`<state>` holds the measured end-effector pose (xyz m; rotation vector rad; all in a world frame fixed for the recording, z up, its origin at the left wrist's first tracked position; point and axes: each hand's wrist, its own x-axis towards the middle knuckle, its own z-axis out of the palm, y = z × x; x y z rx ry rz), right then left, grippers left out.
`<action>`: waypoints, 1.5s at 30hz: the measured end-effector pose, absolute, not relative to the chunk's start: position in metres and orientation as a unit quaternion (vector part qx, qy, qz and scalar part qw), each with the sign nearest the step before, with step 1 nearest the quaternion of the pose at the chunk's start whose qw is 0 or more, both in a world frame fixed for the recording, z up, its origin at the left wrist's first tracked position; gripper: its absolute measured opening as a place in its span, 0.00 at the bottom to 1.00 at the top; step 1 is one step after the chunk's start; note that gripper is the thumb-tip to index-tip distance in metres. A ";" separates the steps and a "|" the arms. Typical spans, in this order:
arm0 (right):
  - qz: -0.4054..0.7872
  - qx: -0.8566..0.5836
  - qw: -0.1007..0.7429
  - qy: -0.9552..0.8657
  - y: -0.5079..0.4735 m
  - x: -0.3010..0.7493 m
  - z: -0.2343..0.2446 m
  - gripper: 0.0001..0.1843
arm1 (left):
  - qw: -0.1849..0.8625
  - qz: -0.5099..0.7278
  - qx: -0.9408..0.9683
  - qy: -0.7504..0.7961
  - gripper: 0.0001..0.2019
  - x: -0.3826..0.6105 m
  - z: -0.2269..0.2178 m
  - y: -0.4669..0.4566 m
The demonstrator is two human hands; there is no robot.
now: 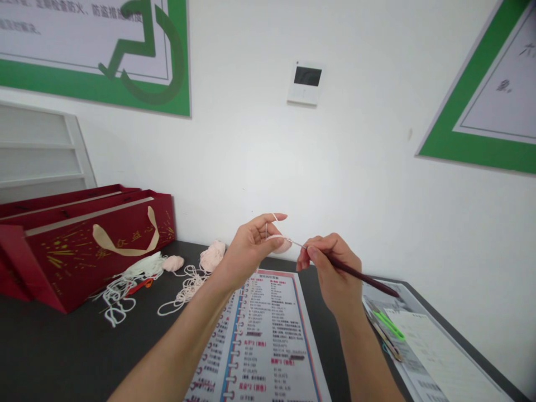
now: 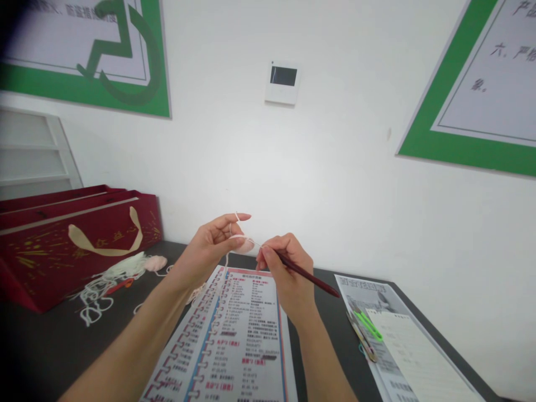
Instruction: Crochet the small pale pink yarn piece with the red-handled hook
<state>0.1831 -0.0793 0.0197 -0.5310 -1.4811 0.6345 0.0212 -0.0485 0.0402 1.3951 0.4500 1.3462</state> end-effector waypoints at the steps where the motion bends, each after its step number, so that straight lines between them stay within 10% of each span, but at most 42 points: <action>1: 0.262 -0.247 0.658 -0.661 -0.081 0.182 0.020 0.06 | 0.540 0.570 0.588 0.194 0.17 0.021 0.041 -0.050; 16: -0.034 -0.377 0.620 -0.687 -0.092 0.159 0.011 0.06 | 0.384 0.599 0.657 0.248 0.17 0.029 0.034 -0.051; 26: -0.107 -0.225 0.541 -0.803 -0.065 0.183 0.004 0.15 | 0.643 0.491 0.557 0.188 0.23 0.022 0.038 -0.045; 31: -0.222 -0.267 0.543 -0.765 -0.060 0.172 -0.003 0.16 | 0.610 0.534 0.550 0.201 0.22 0.028 0.036 -0.045; 45: 0.369 -0.291 0.709 -0.525 -0.087 0.164 0.027 0.12 | 0.402 0.584 0.664 0.236 0.18 0.021 0.039 -0.047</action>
